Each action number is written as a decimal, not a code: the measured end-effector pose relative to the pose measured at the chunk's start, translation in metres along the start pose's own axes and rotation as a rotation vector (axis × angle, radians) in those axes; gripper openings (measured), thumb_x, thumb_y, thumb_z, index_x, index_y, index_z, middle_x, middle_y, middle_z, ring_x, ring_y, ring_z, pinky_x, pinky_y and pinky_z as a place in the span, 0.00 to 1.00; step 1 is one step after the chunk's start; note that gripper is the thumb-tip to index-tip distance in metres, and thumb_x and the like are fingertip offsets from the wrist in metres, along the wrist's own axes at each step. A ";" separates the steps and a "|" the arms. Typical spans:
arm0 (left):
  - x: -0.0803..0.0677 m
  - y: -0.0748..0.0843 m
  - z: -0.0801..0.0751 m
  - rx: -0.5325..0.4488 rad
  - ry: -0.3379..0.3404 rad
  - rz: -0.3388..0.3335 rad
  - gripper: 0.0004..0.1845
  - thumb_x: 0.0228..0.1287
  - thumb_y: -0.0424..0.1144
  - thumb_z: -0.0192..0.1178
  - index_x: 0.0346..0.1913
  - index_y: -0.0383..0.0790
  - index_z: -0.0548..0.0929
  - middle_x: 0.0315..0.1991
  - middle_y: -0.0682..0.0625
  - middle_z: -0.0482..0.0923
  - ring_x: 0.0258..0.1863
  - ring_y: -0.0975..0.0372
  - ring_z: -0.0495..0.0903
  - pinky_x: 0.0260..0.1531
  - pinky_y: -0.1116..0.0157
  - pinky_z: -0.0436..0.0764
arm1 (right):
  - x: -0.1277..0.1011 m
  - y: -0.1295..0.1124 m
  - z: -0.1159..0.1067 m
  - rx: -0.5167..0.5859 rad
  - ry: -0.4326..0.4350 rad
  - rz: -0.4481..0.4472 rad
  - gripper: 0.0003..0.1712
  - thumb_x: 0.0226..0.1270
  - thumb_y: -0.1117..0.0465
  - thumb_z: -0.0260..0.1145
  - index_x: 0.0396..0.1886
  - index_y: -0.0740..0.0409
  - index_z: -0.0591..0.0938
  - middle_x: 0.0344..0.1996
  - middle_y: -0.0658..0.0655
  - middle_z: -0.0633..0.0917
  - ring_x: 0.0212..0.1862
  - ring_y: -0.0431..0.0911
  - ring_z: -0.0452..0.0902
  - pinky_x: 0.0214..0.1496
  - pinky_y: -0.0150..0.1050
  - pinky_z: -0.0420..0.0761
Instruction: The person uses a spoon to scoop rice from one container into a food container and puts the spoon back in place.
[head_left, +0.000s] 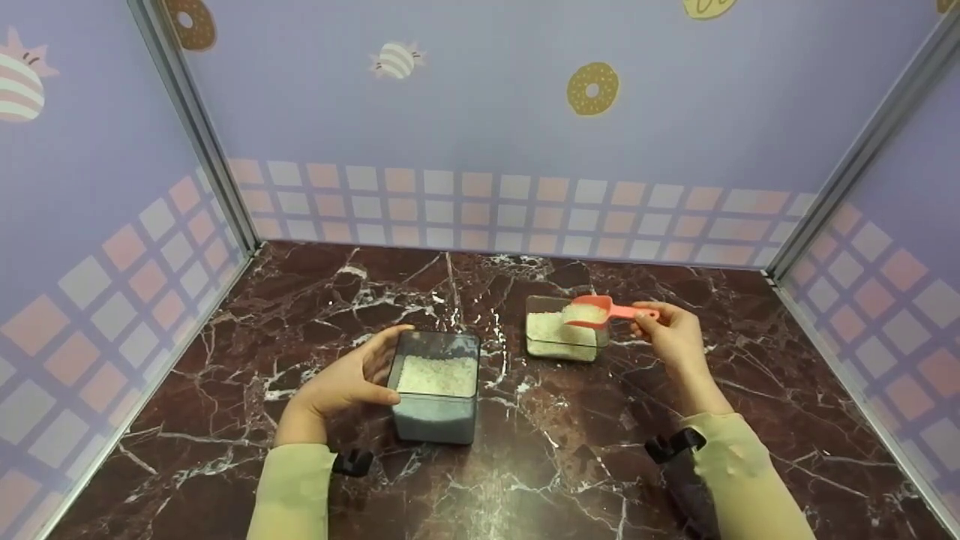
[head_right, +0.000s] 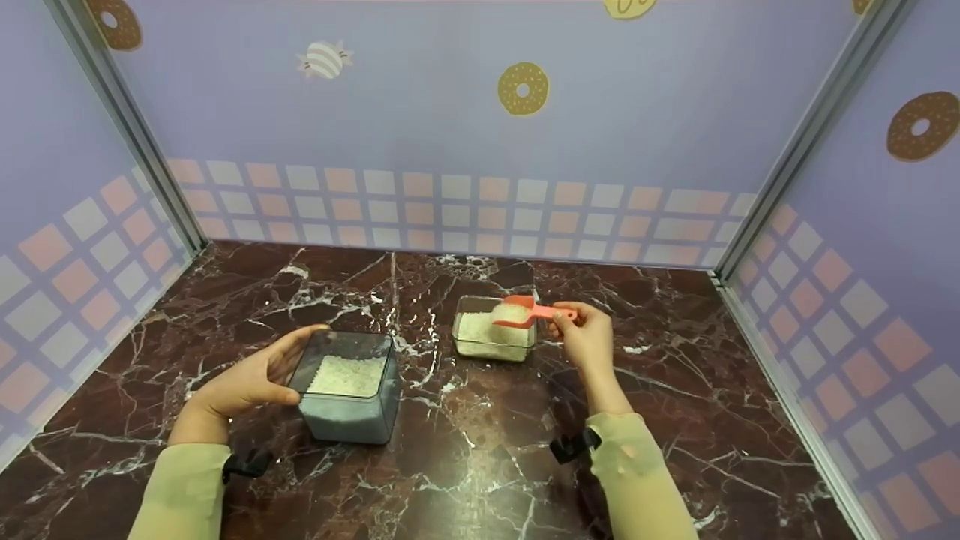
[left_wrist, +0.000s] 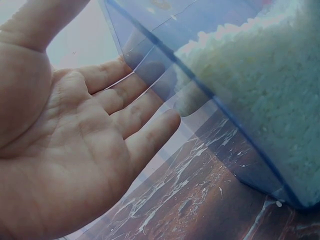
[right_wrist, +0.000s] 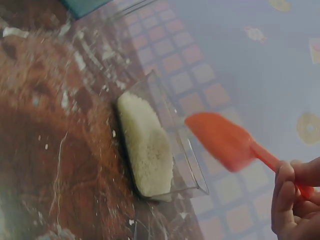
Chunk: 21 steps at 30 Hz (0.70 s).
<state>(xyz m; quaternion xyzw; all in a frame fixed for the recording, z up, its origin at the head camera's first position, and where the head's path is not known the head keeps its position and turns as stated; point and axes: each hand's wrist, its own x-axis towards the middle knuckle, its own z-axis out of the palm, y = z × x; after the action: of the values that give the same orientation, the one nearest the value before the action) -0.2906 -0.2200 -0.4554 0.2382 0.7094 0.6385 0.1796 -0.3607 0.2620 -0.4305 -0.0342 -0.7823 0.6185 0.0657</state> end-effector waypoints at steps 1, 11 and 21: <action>0.000 0.000 0.000 0.000 -0.001 0.000 0.59 0.56 0.31 0.75 0.83 0.39 0.45 0.84 0.36 0.39 0.84 0.44 0.38 0.81 0.49 0.45 | -0.001 -0.001 0.002 -0.047 0.023 -0.039 0.19 0.76 0.69 0.61 0.61 0.76 0.79 0.25 0.46 0.84 0.26 0.31 0.80 0.33 0.24 0.85; 0.000 0.000 0.000 0.001 0.006 -0.001 0.58 0.56 0.32 0.75 0.83 0.41 0.47 0.85 0.38 0.40 0.84 0.44 0.38 0.83 0.47 0.45 | -0.017 -0.010 0.018 -0.537 0.205 -0.507 0.08 0.66 0.69 0.70 0.44 0.65 0.88 0.24 0.61 0.85 0.25 0.44 0.72 0.27 0.34 0.70; 0.000 -0.001 0.000 -0.029 -0.013 0.016 0.58 0.56 0.29 0.74 0.83 0.39 0.46 0.84 0.36 0.45 0.84 0.44 0.42 0.80 0.62 0.58 | -0.037 -0.030 0.031 -0.458 0.223 -0.757 0.09 0.64 0.70 0.72 0.44 0.66 0.87 0.25 0.60 0.83 0.26 0.41 0.70 0.28 0.29 0.70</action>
<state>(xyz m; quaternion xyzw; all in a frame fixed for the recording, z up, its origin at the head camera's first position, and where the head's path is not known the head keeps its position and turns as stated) -0.2909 -0.2199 -0.4567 0.2454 0.6969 0.6486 0.1827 -0.3278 0.2197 -0.4103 0.1743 -0.8444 0.3545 0.3617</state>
